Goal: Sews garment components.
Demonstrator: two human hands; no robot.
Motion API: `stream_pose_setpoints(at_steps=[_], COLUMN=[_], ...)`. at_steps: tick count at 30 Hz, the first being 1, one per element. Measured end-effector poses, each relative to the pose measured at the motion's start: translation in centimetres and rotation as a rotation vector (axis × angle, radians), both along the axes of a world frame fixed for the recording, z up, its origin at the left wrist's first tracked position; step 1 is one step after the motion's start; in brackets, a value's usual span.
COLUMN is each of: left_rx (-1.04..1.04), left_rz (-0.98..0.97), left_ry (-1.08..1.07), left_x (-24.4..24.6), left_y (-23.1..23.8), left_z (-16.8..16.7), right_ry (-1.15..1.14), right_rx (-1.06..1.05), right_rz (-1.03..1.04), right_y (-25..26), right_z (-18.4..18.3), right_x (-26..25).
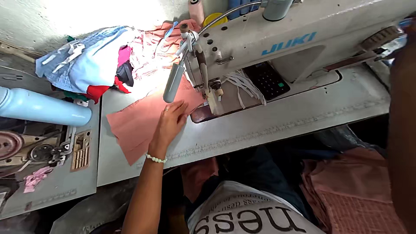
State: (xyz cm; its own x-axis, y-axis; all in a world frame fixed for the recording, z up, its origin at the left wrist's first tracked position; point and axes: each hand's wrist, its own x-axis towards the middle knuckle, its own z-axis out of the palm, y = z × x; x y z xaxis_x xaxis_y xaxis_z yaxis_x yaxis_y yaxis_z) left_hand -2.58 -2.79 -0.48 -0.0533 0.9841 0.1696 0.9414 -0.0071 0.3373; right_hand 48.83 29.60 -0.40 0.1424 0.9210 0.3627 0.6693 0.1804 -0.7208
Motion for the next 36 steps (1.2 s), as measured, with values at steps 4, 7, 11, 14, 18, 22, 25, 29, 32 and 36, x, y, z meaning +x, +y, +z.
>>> stream_pose_setpoints(at_steps=[4, 7, 11, 14, 18, 22, 25, 29, 32, 36], left_rx=[-0.038, -0.018, 0.158, 0.147, 0.089, 0.162, 0.175, 0.154, 0.171, 0.100], left_rz=[0.150, 0.281, 0.280, 0.226, 0.261, 0.375, 0.386, 0.410, 0.400, 0.372], left_ry=[0.064, 0.052, -0.053, -0.051, -0.192, -0.411, -0.482, -0.583, -0.647, -0.642], left_x=[5.2, 10.2, 11.1, 10.1, 9.4, 9.2, 9.3, 9.0, 8.6, 7.9], left_y=[-3.7, -4.6, -4.9, -5.2, -4.6, -4.8, -4.9, -5.0, -5.0, -5.2], left_z=[-0.1, -0.6, -2.5, -2.1, -0.9, -1.4, -1.4, -1.1, -1.2, -0.6], right_ry=[0.016, 0.025, -0.013, -0.034, -0.027, -0.172, -0.185, -0.127, -0.234, -0.213], right_rx=[0.070, 0.081, 0.058, 0.083, 0.079, 0.227, 0.138, -0.154, -0.380, -0.590], right_rz=[0.086, 0.279, 0.601, 0.803, 1.002, 1.059, 1.042, 0.911, 0.865, 0.859], right_y=[-9.2, -16.1, -23.0, -26.6, -29.8, -32.6, -32.7, -30.2, -29.0, -28.5], right_z=[-1.5, -1.8, -3.0, -3.8, -3.0, -3.8, -2.5, -0.1, 1.0, 2.1], right_x=[-3.4, -9.7, -17.6, -20.7, -22.9, -23.9, -23.5, -26.2, -29.5, -31.5])
